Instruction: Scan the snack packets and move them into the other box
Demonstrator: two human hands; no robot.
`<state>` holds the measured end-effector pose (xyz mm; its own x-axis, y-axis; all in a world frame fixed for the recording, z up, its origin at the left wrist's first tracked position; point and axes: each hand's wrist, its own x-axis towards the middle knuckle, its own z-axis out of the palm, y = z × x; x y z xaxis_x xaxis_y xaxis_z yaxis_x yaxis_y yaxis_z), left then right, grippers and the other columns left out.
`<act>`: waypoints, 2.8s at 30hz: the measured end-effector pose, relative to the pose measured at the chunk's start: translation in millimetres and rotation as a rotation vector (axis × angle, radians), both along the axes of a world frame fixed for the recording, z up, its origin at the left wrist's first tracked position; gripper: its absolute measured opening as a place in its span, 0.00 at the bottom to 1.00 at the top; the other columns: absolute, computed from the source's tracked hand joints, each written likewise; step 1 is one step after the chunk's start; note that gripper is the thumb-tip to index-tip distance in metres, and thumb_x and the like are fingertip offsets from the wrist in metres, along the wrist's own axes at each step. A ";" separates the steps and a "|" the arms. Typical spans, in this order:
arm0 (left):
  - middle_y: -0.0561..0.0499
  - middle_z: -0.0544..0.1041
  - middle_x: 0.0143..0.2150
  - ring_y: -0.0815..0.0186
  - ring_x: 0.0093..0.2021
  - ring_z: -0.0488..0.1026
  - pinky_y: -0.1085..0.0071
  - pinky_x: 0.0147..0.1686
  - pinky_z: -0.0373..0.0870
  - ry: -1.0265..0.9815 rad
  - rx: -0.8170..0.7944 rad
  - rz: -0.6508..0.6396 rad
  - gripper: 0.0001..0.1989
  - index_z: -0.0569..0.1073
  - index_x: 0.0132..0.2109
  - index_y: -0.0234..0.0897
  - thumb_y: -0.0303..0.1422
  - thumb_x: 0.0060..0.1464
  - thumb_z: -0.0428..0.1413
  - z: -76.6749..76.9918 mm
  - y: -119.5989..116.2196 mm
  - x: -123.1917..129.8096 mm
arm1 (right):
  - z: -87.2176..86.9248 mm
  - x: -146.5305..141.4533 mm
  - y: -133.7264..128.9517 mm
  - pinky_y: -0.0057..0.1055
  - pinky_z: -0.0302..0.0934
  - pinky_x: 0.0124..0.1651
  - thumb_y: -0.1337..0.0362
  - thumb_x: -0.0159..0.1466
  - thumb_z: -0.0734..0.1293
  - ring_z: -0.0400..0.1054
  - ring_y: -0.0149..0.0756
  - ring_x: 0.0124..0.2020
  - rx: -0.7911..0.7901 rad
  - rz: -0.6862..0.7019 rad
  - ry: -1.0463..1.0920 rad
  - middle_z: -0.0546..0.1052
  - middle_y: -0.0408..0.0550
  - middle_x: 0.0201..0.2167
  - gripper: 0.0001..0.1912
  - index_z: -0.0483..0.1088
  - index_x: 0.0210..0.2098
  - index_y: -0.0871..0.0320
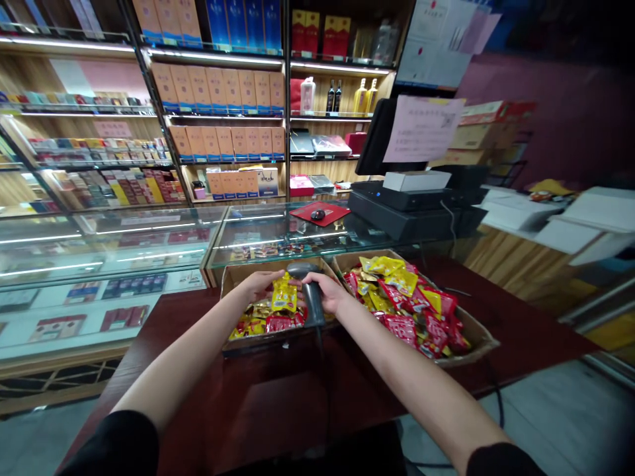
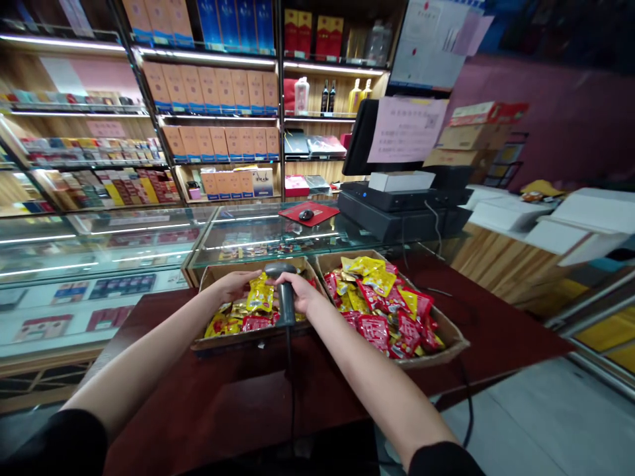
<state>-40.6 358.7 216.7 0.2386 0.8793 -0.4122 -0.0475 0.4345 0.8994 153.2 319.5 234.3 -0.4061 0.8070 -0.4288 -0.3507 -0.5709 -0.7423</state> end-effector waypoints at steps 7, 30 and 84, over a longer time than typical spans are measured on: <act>0.44 0.79 0.34 0.67 0.28 0.77 0.74 0.27 0.74 -0.087 -0.039 -0.104 0.16 0.74 0.41 0.31 0.30 0.43 0.66 -1.4 -8.3 18.3 | -0.1 25.2 5.3 0.35 0.70 0.38 0.72 0.53 0.60 0.70 0.33 0.25 -0.002 -0.108 0.136 0.72 0.46 0.21 0.14 0.71 0.38 0.63; 0.43 0.79 0.35 0.64 0.29 0.78 0.71 0.28 0.77 -0.185 -0.062 -0.015 0.16 0.72 0.44 0.31 0.27 0.47 0.63 -20.1 17.0 0.8 | -11.1 -35.0 -114.2 0.24 0.55 0.13 0.51 0.55 0.65 0.56 0.26 0.09 0.232 -0.114 -0.332 0.63 0.36 0.09 0.17 0.61 0.24 0.58; 0.45 0.78 0.34 0.67 0.29 0.77 0.74 0.28 0.76 -0.263 -0.060 -0.152 0.11 0.72 0.42 0.31 0.27 0.50 0.61 3.4 -3.7 18.5 | 23.9 16.2 -45.7 0.24 0.64 0.29 0.73 0.48 0.65 0.64 0.28 0.23 0.243 -0.383 -0.241 0.69 0.40 0.19 0.12 0.73 0.33 0.60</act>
